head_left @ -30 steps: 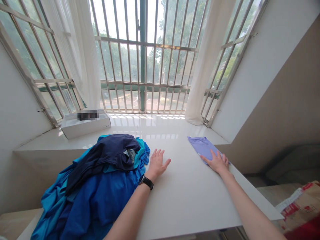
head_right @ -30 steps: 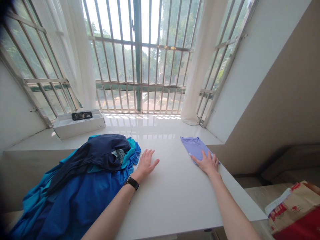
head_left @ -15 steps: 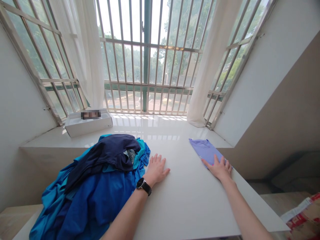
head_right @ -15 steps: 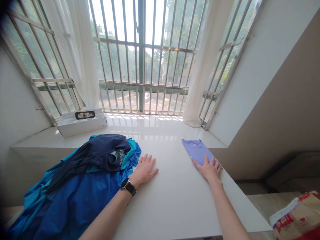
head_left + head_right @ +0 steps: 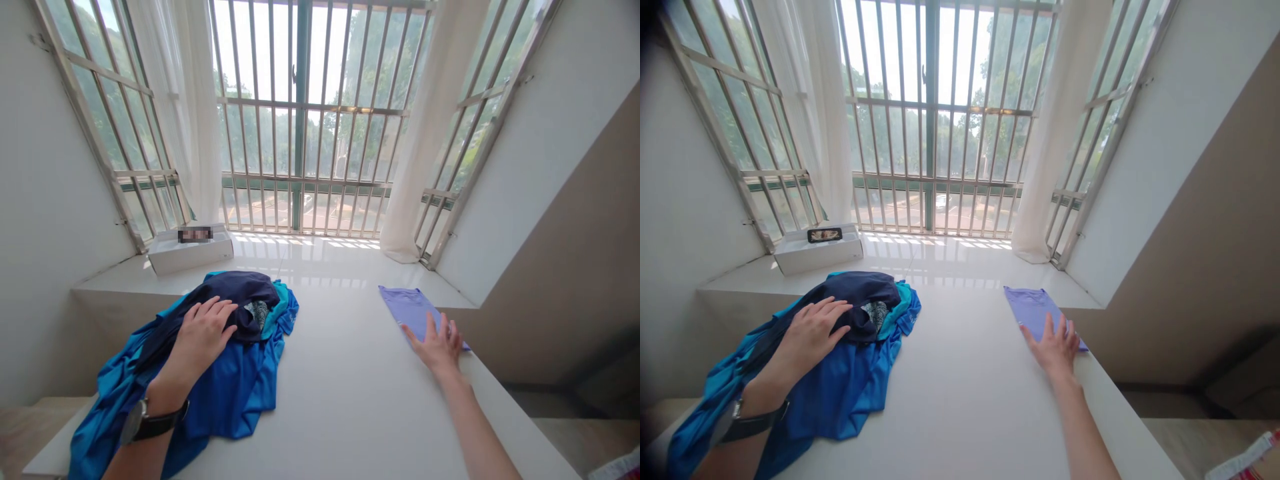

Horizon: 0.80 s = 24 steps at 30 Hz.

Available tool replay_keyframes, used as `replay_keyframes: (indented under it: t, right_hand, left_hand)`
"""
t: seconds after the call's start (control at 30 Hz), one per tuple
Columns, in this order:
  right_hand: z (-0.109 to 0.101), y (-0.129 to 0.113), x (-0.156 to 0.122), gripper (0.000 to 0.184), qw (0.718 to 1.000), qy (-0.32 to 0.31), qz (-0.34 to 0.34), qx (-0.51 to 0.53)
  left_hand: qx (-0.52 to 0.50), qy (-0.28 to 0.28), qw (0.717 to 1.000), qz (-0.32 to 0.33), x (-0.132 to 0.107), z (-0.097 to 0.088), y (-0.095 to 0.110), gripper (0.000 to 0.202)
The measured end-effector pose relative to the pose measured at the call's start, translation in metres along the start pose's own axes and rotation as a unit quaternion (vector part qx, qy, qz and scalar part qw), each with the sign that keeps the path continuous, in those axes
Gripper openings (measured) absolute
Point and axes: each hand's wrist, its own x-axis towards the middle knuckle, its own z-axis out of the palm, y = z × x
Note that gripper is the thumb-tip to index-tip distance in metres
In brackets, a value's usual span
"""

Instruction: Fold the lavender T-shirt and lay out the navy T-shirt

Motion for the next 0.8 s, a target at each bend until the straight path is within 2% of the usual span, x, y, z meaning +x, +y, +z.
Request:
replay_keyframes:
  t: [0.07,0.17,0.3,0.43,0.53,0.63,0.73,0.8]
  right_hand:
    - [-0.008,-0.019,-0.004,0.083,0.995,0.059,-0.068,0.042]
    - [-0.022,-0.061,-0.015,0.065,0.974,0.094,-0.185,0.093]
    - [-0.033,-0.127,-0.037,0.050,0.939,0.060,-0.308,0.139]
    - [-0.032,-0.170,-0.058,0.043,0.910,0.007,-0.369,0.187]
    - [-0.026,-0.178,-0.070,0.041,0.898,-0.036,-0.386,0.209]
    - [-0.024,-0.174,-0.075,0.041,0.892,-0.061,-0.384,0.233]
    - [-0.031,-0.169,-0.072,0.036,0.887,-0.067,-0.365,0.274]
    - [-0.040,-0.169,-0.071,0.034,0.873,-0.086,-0.368,0.308]
  left_hand:
    - [0.010,-0.031,0.999,-0.004,-0.008,-0.005,-0.018,0.040]
    - [0.008,-0.094,0.996,0.005,-0.008,-0.013,-0.023,0.044]
    - [0.025,-0.133,0.991,0.019,0.001,-0.019,-0.010,0.040]
    - [0.052,-0.114,0.992,0.020,0.005,-0.014,-0.001,0.021]
    - [0.065,-0.085,0.994,0.013,0.003,-0.010,0.001,0.020]
    - [0.080,-0.052,0.995,0.011,0.003,-0.012,0.008,0.023]
    - [0.070,0.003,0.997,0.019,0.007,-0.019,0.028,0.029]
    - [0.035,0.045,0.998,0.040,0.013,-0.021,0.051,0.032]
